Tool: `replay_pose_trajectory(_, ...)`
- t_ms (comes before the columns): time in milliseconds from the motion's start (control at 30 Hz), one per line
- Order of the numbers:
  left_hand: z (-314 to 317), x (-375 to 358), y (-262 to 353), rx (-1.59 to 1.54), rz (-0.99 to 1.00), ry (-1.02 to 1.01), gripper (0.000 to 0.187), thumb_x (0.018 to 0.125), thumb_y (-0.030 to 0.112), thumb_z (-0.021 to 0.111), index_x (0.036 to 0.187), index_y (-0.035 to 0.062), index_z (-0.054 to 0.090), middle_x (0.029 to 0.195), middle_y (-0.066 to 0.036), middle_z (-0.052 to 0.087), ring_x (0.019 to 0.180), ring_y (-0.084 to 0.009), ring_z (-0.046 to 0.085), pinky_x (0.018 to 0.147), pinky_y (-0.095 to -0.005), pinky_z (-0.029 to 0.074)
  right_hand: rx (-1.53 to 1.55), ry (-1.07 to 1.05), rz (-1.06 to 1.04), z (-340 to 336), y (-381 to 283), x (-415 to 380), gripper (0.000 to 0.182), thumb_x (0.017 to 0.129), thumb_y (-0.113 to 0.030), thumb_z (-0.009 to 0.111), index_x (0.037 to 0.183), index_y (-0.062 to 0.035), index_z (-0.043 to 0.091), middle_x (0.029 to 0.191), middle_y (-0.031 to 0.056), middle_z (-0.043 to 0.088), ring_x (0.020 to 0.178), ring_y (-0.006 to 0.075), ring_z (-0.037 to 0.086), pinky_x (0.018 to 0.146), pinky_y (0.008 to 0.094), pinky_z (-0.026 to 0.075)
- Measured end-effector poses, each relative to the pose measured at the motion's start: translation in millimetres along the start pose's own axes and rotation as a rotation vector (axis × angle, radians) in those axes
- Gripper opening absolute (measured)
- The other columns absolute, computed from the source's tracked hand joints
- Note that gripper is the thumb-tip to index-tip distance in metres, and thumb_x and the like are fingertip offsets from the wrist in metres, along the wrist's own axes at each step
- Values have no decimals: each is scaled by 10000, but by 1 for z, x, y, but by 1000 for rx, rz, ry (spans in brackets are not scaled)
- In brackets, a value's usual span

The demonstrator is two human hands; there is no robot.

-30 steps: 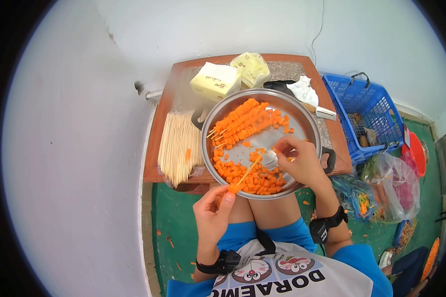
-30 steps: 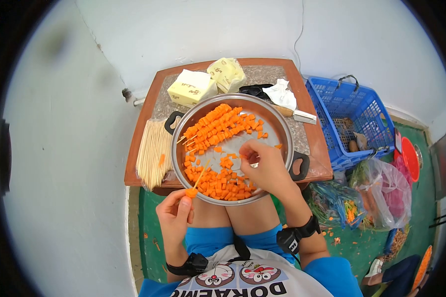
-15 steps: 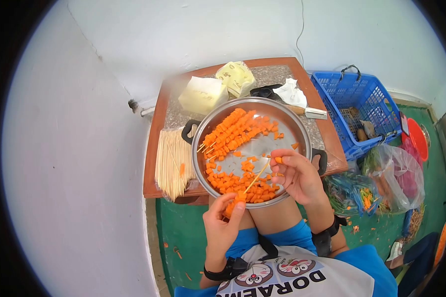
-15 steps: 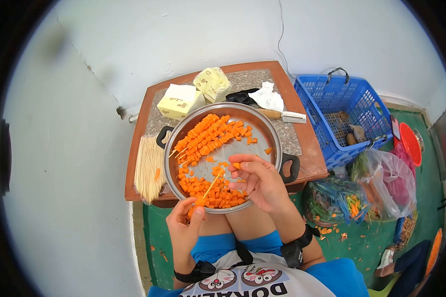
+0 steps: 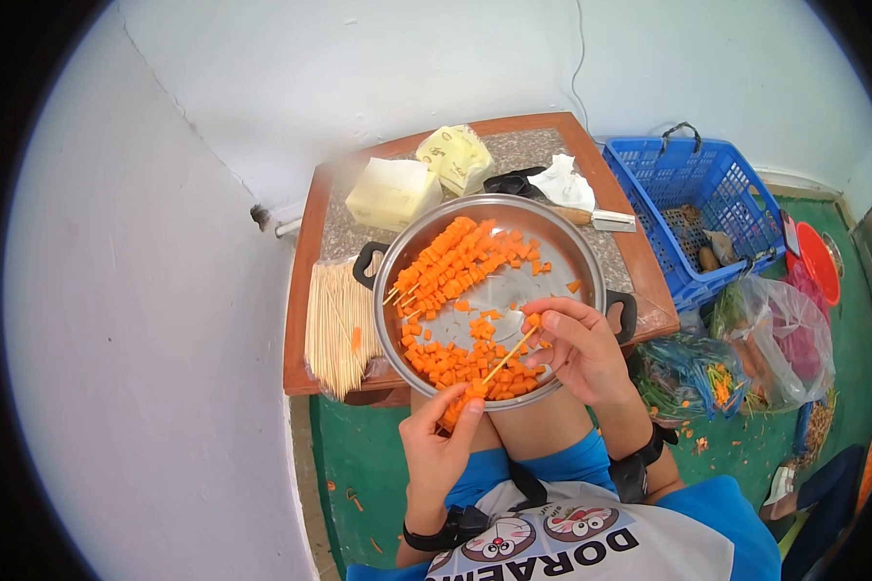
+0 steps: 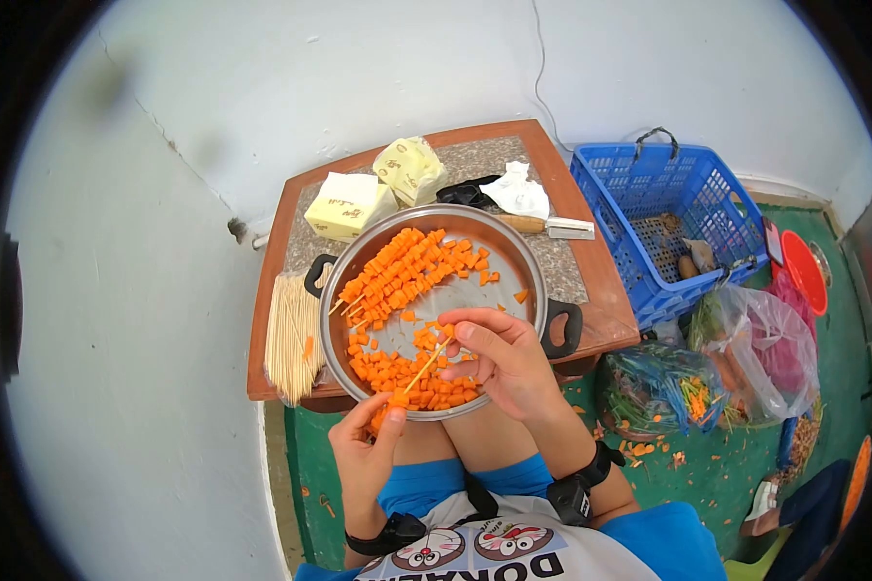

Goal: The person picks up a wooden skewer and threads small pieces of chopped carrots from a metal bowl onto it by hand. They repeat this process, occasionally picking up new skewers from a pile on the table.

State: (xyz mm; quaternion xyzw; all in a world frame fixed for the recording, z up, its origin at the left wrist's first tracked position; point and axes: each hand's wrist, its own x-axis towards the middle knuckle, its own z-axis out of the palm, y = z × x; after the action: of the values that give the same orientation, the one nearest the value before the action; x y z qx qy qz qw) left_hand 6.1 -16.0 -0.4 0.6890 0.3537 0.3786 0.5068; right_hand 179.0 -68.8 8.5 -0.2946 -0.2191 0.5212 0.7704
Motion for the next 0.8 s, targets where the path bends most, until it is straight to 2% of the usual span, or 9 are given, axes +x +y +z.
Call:
replay_pose_trajectory(167, -2, -1, 1, 55, 19, -10, 212, 710, 101, 623, 858, -44, 582, 653, -59, 578, 548, -46, 471, 476, -170, 380, 16, -10, 7, 2, -6, -2, 255, 777, -70, 509, 1014, 23, 495, 841, 79, 556, 781, 121, 552, 632, 274, 520)
replay_pose_trajectory(233, -3, -2, 0, 49, 22, -16, 212, 708, 100, 625, 856, -45, 582, 656, -68, 581, 554, -52, 479, 485, -176, 387, 140, -9, 139, -5, -6, -3, 232, 786, -57, 467, 1001, 26, 486, 857, 119, 536, 736, 160, 571, 615, 268, 518)
replay_pose_trajectory(267, -3, -2, 0, 42, 26, -22, 212, 706, 100, 626, 854, -46, 582, 660, -77, 584, 559, -58, 488, 494, -182, 394, 139, -10, 138, -7, -6, -3, 232, 786, -57, 467, 1001, 26, 486, 857, 119, 536, 736, 160, 571, 615, 268, 518)
replay_pose_trajectory(333, -3, -2, 1, 33, 39, -22, 212, 705, 100, 626, 854, -45, 583, 661, -78, 584, 561, -59, 491, 496, -183, 395, 232, -123, 200, -10, -6, -3, 235, 776, -79, 511, 996, 2, 505, 853, 79, 558, 799, 142, 556, 657, 295, 510)
replay_pose_trajectory(433, -4, -2, 3, 34, 50, -28, 211, 704, 99, 628, 854, -43, 583, 663, -79, 585, 564, -61, 494, 498, -184, 398, 261, -156, 211, -8, -6, -3, 243, 777, -82, 510, 1003, 8, 500, 836, 73, 555, 770, 147, 561, 656, 305, 509)
replay_pose_trajectory(633, -5, -3, 4, 36, 39, -38, 209, 702, 97, 629, 853, -40, 585, 658, -77, 586, 555, -58, 493, 492, -181, 397, 72, -41, 190, -5, -14, -6, 261, 780, -87, 509, 1015, 25, 486, 772, 63, 537, 721, 141, 556, 651, 290, 515)
replay_pose_trajectory(800, -5, -3, 4, 51, 67, -33, 207, 702, 99, 629, 853, -36, 587, 644, -72, 583, 541, -55, 489, 484, -179, 394, 167, -63, 196, -7, -11, -4, 252, 782, -82, 503, 1007, 28, 487, 765, 78, 542, 725, 143, 556, 645, 290, 518)
